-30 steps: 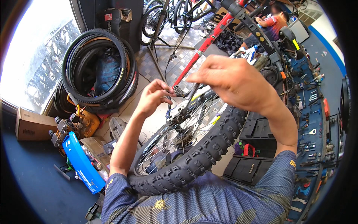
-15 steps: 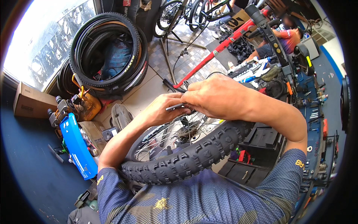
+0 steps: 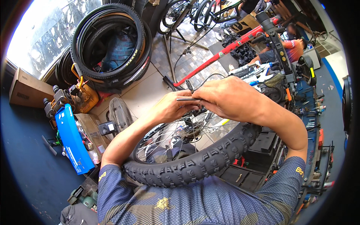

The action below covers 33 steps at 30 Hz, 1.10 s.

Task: The person works on a bicycle's rear wheel and brake assembly. They use a yellow tool to adjust the brake caliper, then use a screwdriver to tighten a bolt on the brake assembly. Finally, they spray lubricant onto small metal parts on the floor.

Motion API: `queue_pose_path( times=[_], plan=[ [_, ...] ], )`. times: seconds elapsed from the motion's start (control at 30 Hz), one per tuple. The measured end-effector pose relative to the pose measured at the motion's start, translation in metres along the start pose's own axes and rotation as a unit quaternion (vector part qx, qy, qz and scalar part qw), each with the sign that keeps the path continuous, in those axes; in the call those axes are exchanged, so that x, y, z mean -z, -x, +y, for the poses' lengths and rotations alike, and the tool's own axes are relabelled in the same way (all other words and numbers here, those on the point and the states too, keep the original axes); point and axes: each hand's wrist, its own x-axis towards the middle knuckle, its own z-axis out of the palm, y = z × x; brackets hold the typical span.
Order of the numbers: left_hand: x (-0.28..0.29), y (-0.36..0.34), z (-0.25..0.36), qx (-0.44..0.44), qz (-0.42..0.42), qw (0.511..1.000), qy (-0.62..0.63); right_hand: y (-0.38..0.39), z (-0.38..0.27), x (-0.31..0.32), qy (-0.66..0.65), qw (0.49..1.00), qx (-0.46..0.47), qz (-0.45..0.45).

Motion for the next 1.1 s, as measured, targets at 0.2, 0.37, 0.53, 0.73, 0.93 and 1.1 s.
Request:
queue_pose_path(
  times=[0.2, 0.37, 0.53, 0.73, 0.93, 1.1],
  plan=[
    [0.001, 0.004, -0.001, 0.025, -0.040, 0.999, -0.024, -0.003, -0.008, 0.002, -0.027, 0.996, -0.055, -0.058],
    [0.008, 0.004, 0.000, 0.046, -0.094, 0.995, -0.007, -0.005, -0.015, 0.001, -0.011, 0.994, -0.071, -0.078],
    [0.013, 0.003, -0.005, 0.033, -0.098, 0.994, 0.022, -0.012, -0.008, 0.000, 0.057, 0.992, 0.042, -0.108],
    [0.010, 0.003, -0.004, 0.046, -0.085, 0.995, 0.019, -0.013, 0.002, 0.029, -0.002, 0.989, 0.054, -0.134],
    [0.002, 0.000, -0.009, 0.045, -0.029, 0.994, 0.096, 0.000, -0.003, 0.044, 0.194, 0.964, 0.003, -0.184],
    [0.000, 0.005, -0.007, 0.081, -0.044, 0.989, 0.114, -0.011, 0.001, 0.036, 0.203, 0.964, -0.061, -0.159]
  ],
)
